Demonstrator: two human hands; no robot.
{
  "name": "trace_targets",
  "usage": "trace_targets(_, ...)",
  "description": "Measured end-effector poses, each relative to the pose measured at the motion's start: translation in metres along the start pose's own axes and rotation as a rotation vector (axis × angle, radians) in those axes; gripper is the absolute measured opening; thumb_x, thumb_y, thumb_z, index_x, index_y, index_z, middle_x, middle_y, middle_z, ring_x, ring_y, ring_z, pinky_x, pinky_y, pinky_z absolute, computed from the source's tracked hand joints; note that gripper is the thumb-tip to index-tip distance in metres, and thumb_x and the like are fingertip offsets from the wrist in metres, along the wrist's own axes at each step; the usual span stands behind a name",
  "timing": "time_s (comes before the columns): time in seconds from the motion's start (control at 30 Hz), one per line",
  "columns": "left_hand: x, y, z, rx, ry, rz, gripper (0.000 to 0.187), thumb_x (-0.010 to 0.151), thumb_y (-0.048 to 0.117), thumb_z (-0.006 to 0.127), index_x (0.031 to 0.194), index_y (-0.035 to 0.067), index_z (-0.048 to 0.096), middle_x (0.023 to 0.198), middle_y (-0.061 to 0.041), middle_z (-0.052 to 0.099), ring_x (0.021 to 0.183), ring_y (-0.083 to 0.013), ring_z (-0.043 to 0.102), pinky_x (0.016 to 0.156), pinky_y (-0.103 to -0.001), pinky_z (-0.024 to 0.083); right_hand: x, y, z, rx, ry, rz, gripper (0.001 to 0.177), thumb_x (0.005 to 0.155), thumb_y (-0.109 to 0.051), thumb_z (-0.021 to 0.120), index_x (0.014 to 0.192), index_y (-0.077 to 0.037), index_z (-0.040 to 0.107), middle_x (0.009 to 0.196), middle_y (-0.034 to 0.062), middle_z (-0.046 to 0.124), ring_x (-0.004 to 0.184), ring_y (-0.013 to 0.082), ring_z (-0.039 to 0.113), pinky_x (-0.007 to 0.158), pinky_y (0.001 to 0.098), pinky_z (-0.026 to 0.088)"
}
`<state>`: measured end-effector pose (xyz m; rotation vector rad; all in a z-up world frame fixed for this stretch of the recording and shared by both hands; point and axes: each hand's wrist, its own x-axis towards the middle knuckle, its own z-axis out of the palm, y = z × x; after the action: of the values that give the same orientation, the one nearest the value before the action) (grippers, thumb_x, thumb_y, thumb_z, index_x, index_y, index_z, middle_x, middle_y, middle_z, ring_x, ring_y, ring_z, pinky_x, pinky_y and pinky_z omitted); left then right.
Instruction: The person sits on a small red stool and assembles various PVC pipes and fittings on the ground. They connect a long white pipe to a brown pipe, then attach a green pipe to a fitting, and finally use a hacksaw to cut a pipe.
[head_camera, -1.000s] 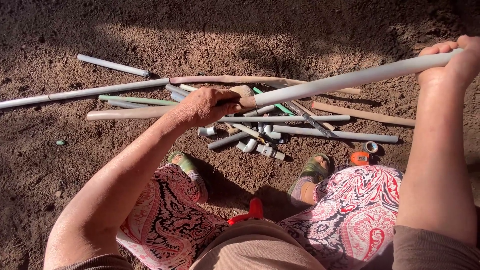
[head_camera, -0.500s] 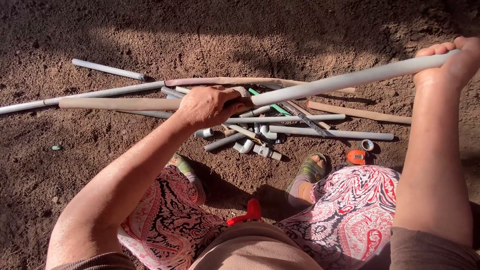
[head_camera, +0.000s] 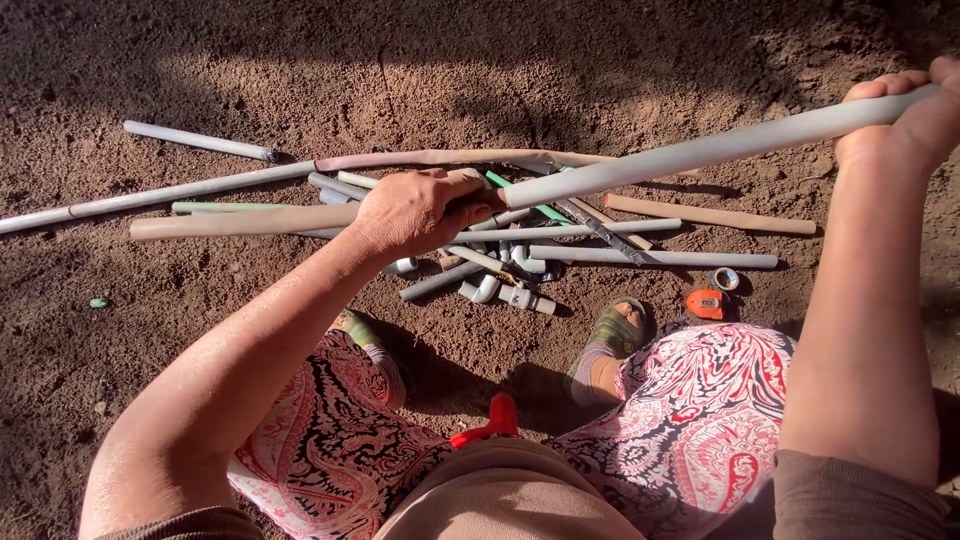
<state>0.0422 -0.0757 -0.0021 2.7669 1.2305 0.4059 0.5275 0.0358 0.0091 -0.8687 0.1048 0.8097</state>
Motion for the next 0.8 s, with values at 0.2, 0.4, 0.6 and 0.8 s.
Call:
trace_targets(0.2,0.011,-0.011,0.016,-0.118,0.096,-0.063,0.035,0.1,0.037,0.042,0.098,0.009,0.064,0.058,0.0,0.061,0.034,-0.0062,0.049,0.023,-0.021,0.04,-0.032,0.006,0.019,-0.041,-0.043,0.071,0.024,0.075,-0.002,0.075,0.064,-0.004,0.053,0.053,0.0032,0.046,0.044,0.0169,0.046,0.05,0.03,0.043)
trace_targets(0.4,0.023,-0.021,0.007,-0.245,0.129,-0.149,0.068,0.095,0.056,0.028,0.12,0.003,0.061,0.061,-0.003,0.062,0.037,-0.006,0.047,0.028,-0.02,0.035,-0.084,0.017,0.034,0.015,-0.243,0.223,0.022,0.071,0.004,0.08,0.071,-0.007,0.061,0.067,0.003,0.055,0.057,0.0194,0.058,0.08,0.0498,0.053)
trace_targets(0.6,0.031,-0.017,0.0,-0.311,0.176,-0.188,0.059,0.095,0.053,0.035,0.121,0.006,0.059,0.077,-0.007,0.069,0.052,-0.0129,0.063,0.039,-0.025,0.051,-0.179,0.04,0.041,-0.255,-0.574,0.319,0.02,0.063,-0.021,0.083,0.062,-0.019,0.063,0.066,-0.0085,0.061,0.077,0.0113,0.062,0.103,0.0555,0.045)
trace_targets(0.8,0.03,-0.03,-0.007,-0.398,0.238,-0.197,0.059,0.096,0.049,0.038,0.121,-0.001,0.058,0.086,-0.014,0.07,0.057,-0.0141,0.065,0.044,-0.025,0.054,-0.218,0.059,0.034,-0.389,-0.777,0.506,0.01,0.079,-0.012,0.069,0.079,-0.017,0.06,0.097,0.0023,0.062,0.108,0.0256,0.06,0.082,0.0608,0.057)
